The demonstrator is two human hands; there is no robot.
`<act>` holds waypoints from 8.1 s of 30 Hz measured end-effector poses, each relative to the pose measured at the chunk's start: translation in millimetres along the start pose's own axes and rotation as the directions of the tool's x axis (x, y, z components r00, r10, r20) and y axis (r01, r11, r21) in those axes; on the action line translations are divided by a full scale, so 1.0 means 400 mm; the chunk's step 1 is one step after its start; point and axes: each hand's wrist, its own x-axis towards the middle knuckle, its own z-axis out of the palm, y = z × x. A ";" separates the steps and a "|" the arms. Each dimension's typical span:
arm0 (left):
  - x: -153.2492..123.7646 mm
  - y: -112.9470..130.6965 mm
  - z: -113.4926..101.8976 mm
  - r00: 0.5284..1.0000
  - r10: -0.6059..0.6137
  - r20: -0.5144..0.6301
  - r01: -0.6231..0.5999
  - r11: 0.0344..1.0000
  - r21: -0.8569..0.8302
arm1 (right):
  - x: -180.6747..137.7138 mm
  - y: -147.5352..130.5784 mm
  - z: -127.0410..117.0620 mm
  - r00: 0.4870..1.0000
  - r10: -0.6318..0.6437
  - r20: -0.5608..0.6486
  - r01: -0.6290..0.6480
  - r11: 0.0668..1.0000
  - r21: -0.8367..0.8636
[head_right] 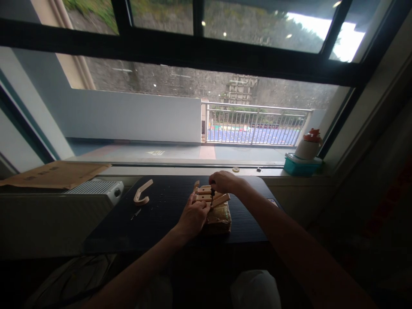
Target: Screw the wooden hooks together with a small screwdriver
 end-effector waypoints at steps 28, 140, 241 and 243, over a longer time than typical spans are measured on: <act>0.007 0.010 -0.004 0.998 -0.040 0.055 0.040 0.999 0.001 | 0.014 -0.028 0.011 1.000 -0.011 -0.013 0.011 1.000 -0.010; 0.042 0.002 -0.034 0.983 0.031 0.180 -0.030 1.000 -0.007 | 0.029 0.018 0.015 0.999 0.039 0.010 -0.037 0.992 -0.121; 0.119 -0.047 -0.019 0.943 -0.195 0.270 0.212 0.977 -0.035 | 0.029 -0.002 0.012 0.998 0.055 0.006 -0.054 0.993 -0.102; 0.119 -0.047 -0.019 0.944 -0.193 0.266 0.209 0.977 -0.034 | 0.030 -0.002 0.007 0.998 0.057 0.028 -0.054 0.993 -0.102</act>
